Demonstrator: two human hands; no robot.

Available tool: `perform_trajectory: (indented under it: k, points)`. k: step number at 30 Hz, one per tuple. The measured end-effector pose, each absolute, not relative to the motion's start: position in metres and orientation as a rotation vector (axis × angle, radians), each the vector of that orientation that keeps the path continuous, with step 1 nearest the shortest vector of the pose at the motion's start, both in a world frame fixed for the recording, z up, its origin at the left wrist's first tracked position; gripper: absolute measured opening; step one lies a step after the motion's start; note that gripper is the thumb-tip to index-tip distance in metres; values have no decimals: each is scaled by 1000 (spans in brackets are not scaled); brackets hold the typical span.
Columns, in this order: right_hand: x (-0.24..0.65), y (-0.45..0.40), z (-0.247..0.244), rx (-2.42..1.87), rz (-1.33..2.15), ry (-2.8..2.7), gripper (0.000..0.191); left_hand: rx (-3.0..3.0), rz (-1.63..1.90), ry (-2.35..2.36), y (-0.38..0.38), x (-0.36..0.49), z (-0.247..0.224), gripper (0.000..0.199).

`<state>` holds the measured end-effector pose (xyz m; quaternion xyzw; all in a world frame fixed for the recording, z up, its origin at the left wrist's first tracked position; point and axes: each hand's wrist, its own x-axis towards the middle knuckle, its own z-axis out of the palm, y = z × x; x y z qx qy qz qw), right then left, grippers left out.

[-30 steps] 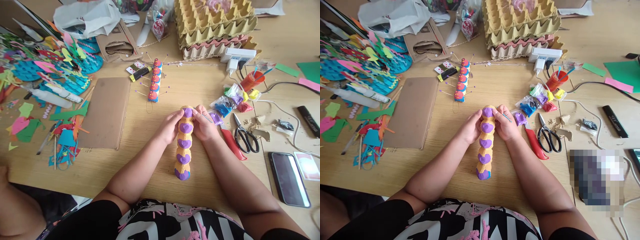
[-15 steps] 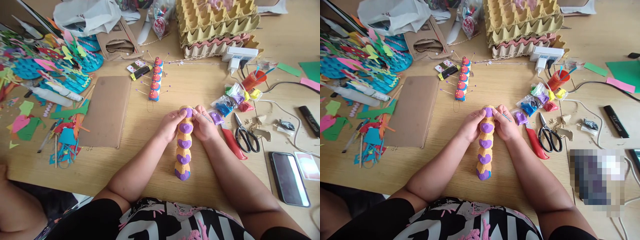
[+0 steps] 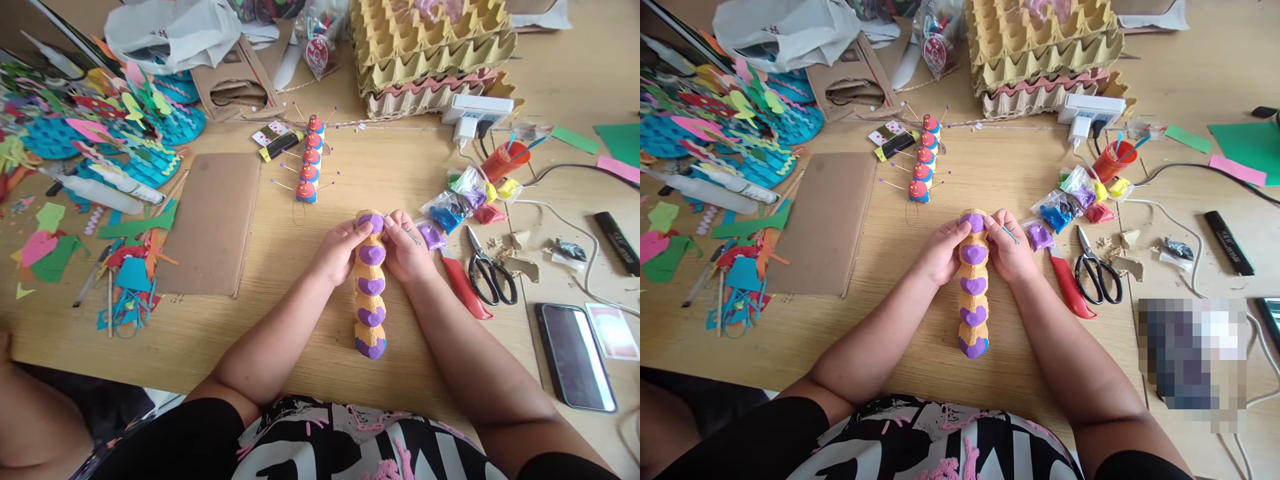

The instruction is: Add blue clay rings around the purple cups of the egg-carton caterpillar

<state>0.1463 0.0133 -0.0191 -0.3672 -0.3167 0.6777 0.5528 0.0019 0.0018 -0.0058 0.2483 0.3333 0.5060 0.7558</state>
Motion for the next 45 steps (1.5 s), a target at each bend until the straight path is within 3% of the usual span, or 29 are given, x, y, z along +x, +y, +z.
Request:
perform_trajectory:
  k: [18,45]
  points:
    - [160,15,-17,-1006,1210,-1279,70,493,1101,695,3,-2,-8,42]
    - [154,13,-13,-965,1352,-1182,72,316,1105,793,1,8,-10,37]
